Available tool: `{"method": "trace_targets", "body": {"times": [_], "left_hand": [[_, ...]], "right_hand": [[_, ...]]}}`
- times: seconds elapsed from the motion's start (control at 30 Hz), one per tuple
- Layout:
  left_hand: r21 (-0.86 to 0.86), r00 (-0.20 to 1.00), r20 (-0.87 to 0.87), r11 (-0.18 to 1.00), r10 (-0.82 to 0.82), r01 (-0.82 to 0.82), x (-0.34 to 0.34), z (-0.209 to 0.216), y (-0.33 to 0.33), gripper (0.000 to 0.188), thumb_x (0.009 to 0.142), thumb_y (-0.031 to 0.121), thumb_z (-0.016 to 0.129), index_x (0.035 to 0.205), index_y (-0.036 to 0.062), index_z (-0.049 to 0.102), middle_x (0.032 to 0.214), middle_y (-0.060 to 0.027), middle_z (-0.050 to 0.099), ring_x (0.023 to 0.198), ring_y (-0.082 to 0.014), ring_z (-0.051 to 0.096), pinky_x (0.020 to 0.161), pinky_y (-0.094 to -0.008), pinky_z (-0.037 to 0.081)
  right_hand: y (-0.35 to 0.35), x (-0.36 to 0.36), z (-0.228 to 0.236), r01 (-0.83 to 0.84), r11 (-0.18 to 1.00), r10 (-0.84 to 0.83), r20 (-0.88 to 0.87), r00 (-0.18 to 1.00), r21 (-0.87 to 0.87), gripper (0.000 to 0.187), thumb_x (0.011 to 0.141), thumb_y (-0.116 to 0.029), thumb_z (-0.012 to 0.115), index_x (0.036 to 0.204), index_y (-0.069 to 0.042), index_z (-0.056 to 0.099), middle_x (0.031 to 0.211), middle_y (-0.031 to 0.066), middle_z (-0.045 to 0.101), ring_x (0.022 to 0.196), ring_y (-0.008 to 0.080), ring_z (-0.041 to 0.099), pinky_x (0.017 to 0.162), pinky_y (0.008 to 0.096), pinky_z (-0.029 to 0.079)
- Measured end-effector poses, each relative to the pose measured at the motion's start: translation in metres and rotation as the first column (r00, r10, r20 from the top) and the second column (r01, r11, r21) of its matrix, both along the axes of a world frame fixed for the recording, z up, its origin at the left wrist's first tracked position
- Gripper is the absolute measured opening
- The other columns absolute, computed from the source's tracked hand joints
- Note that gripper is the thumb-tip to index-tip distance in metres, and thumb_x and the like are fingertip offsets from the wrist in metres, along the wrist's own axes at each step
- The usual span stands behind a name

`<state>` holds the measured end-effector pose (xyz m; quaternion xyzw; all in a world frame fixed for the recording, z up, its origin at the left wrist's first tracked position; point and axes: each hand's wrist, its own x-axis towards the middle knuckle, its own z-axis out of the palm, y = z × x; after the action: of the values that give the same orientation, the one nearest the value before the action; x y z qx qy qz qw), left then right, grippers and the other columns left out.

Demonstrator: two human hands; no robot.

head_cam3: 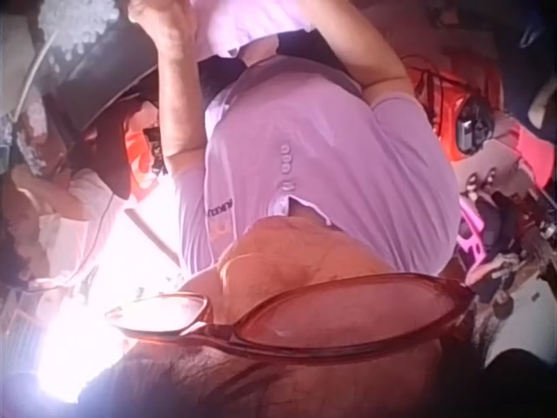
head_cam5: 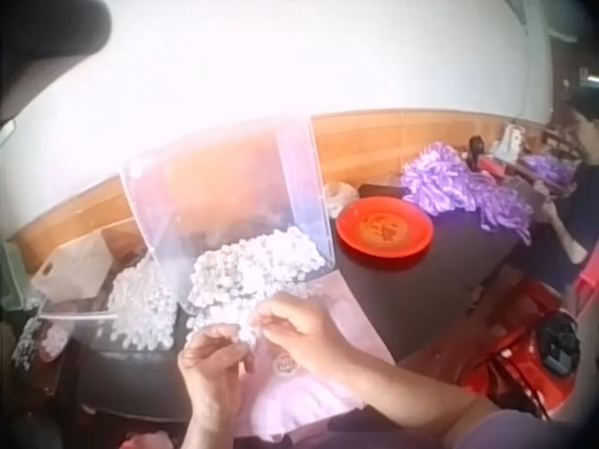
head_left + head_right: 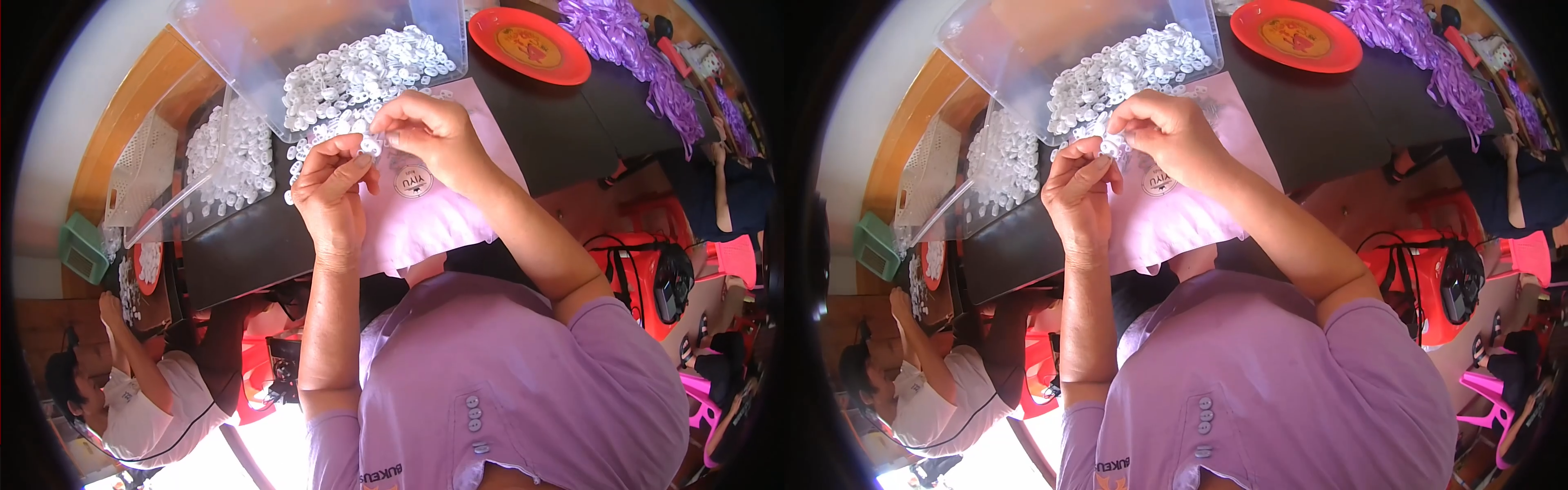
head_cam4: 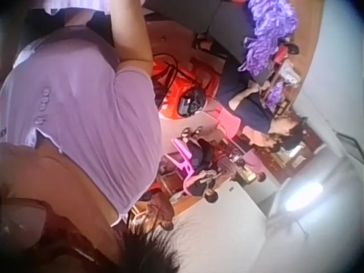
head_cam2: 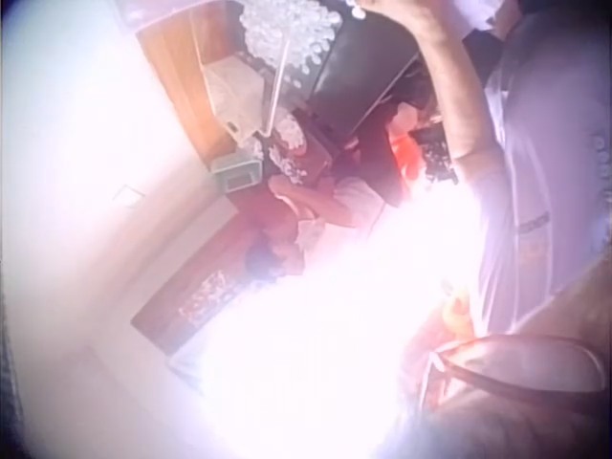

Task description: Counting and sorting small white plastic components by picking them from a container and placing them onto a pink cloth.

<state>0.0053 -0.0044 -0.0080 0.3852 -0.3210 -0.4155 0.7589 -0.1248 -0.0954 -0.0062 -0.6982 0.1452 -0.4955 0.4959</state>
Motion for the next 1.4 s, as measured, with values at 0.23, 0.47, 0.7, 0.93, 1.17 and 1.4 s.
{"method": "trace_targets", "body": {"times": [0.23,0.47,0.7,0.93,1.17,1.4], "left_hand": [[0.024,0.937,-0.231,0.961,-0.261,0.274,0.016,-0.006,-0.004,0.028,0.076,-0.008,0.056,0.103,-0.0038,0.061,0.081,-0.0124,0.062,0.057,-0.021,0.058,0.042,-0.0307,0.044],[-0.085,0.785,-0.382,0.865,-0.487,0.495,0.026,-0.015,-0.007,0.026,0.076,-0.008,0.058,0.1,-0.0014,0.061,0.083,-0.0141,0.064,0.057,-0.0216,0.059,0.042,-0.0311,0.045],[0.039,0.998,-0.06,0.999,-0.034,0.036,0.007,-0.005,-0.004,0.019,0.079,-0.011,0.065,0.095,-0.0007,0.06,0.081,-0.0096,0.065,0.061,-0.0195,0.063,0.048,-0.0278,0.046],[-0.002,0.997,0.048,0.998,0.067,-0.067,0.001,-0.004,-0.003,0.016,0.078,-0.011,0.066,0.09,-0.0013,0.062,0.078,-0.0082,0.064,0.062,-0.0182,0.064,0.049,-0.026,0.045],[0.02,0.989,0.112,0.995,0.099,-0.101,-0.002,-0.002,-0.002,0.018,0.076,-0.012,0.067,0.09,-0.0017,0.063,0.077,-0.0075,0.065,0.061,-0.0173,0.064,0.049,-0.0254,0.046],[0.01,0.988,0.11,0.994,0.108,-0.109,-0.003,0.0,-0.001,0.018,0.075,-0.013,0.067,0.09,-0.0023,0.062,0.077,-0.0076,0.065,0.06,-0.0168,0.064,0.048,-0.0254,0.046]], "right_hand": [[0.001,-0.007,0.007,0.038,0.78,-0.092,-0.054,0.994,-0.625,0.023,0.075,0.009,0.067,0.093,-0.005,0.069,0.088,0.0069,0.065,0.075,0.0213,0.064,0.064,0.0304,0.052],[0.0,-0.021,0.022,-0.002,0.816,-0.04,-0.06,0.997,-0.578,0.016,0.076,0.002,0.07,0.091,-0.002,0.066,0.091,0.0094,0.065,0.077,0.0217,0.065,0.064,0.0301,0.053],[-0.003,-0.014,0.015,-0.1,0.978,0.132,-0.171,0.976,0.184,0.014,0.087,-0.002,0.063,0.098,0.0,0.069,0.087,0.0029,0.065,0.073,0.0098,0.059,0.067,0.0246,0.048],[-0.001,-0.013,0.019,-0.112,0.916,0.186,-0.161,0.969,0.386,0.018,0.088,-0.01,0.062,0.1,0.0,0.071,0.078,0.0031,0.065,0.069,0.0096,0.059,0.062,0.0235,0.046],[-0.004,-0.011,0.012,-0.138,0.92,0.199,-0.136,0.971,0.366,0.019,0.087,-0.01,0.064,0.101,0.002,0.07,0.078,0.0047,0.066,0.063,0.0084,0.059,0.056,0.0229,0.047],[-0.004,-0.011,0.01,-0.137,0.927,0.193,-0.133,0.972,0.35,0.019,0.087,-0.011,0.065,0.1,0.002,0.07,0.078,0.0043,0.066,0.063,0.0081,0.059,0.056,0.0226,0.047]]}}
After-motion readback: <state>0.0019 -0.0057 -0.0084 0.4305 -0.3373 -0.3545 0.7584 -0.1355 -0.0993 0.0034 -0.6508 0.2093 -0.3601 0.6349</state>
